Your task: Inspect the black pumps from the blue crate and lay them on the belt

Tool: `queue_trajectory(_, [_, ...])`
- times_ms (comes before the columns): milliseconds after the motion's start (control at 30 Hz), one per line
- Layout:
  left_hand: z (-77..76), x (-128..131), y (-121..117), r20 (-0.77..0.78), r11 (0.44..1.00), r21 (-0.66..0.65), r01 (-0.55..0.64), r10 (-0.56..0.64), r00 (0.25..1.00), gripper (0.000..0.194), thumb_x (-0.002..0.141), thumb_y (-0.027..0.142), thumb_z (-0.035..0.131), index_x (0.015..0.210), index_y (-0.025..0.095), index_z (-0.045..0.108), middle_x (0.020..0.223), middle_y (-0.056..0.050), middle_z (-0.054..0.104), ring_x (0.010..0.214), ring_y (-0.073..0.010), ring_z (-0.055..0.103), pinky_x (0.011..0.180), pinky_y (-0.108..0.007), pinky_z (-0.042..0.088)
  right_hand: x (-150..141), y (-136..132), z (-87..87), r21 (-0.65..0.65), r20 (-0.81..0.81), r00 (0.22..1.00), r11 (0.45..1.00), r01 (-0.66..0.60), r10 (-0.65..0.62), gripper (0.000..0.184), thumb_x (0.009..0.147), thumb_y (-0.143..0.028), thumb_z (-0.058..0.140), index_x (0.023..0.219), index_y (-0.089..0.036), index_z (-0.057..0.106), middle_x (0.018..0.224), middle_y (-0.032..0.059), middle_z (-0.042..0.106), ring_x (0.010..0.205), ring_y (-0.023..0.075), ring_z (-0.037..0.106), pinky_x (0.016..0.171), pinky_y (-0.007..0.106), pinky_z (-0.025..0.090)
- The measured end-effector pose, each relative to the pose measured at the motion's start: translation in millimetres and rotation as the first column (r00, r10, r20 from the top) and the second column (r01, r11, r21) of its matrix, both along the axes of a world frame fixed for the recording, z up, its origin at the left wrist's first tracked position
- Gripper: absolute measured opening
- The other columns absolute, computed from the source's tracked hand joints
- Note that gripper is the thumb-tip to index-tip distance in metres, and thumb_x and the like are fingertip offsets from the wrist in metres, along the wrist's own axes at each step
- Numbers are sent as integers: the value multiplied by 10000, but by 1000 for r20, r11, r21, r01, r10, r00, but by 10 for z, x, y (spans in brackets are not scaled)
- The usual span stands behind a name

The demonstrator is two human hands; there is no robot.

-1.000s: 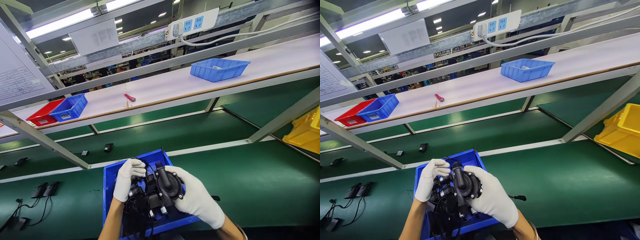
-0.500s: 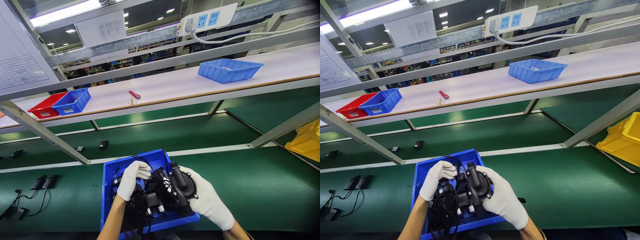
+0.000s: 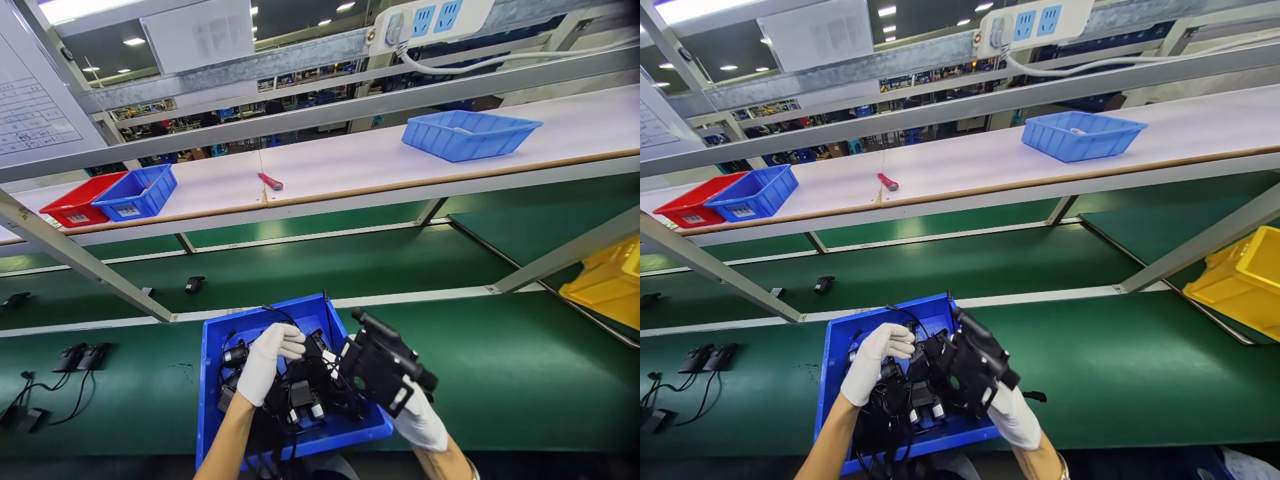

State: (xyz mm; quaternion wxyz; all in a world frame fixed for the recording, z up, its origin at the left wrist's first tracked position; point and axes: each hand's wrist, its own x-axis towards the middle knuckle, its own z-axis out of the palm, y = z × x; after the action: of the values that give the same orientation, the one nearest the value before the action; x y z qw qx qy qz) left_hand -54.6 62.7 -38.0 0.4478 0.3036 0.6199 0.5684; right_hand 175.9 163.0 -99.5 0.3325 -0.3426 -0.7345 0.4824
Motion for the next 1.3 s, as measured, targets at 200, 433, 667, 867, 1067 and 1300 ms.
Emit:
queue_trajectory(200, [78,362,-12,-166,1000,20,10,-7,986,528,1044,575,379,1253,193,678,1221,-112,723,1075,-245,694,1020,-425,530,-283,-63,122,-400,-165,984,916,-10,-61,707,862,-888,365,788,-238,633,558,36,647,416,200,567,383,321,481])
queue_trajectory(433, [-180,689,57,-105,997,36,-75,78,991,498,1004,551,499,1307,182,639,1267,-152,701,1124,-279,657,1088,-444,483,-375,-130,432,-437,91,982,879,189,-166,490,815,-579,754,1153,-232,682,854,24,766,615,192,665,551,290,541])
queue_trajectory(667, [-459,638,189,496,989,146,36,-105,862,468,892,582,605,1047,150,695,822,-88,748,789,-270,745,768,-429,627,-119,-182,572,-378,21,988,914,147,-151,468,916,-631,621,1032,-196,747,812,51,762,622,171,658,624,282,567])
queue_trajectory(867, [-447,711,179,572,988,134,80,-143,808,488,907,602,582,1038,144,687,836,-107,746,775,-274,756,747,-429,629,-12,-175,457,-390,48,976,895,215,-213,466,899,-637,626,1011,-199,738,738,42,741,616,189,665,602,289,566])
queue_trajectory(1067, [-279,717,132,-43,999,36,-40,41,998,458,1039,513,355,1016,190,678,1108,-133,737,1039,-259,679,1016,-459,541,-225,-284,491,-222,348,921,938,264,-177,626,783,-670,683,1240,-242,698,889,35,790,650,224,717,609,329,578])
queue_trajectory(1300, [-240,322,257,-181,949,40,312,-300,937,620,1015,635,293,1094,187,714,954,-119,793,893,-257,755,929,-443,598,-291,-98,870,-316,188,960,912,260,-208,465,773,-640,698,1003,-244,615,712,0,695,594,211,645,572,334,529])
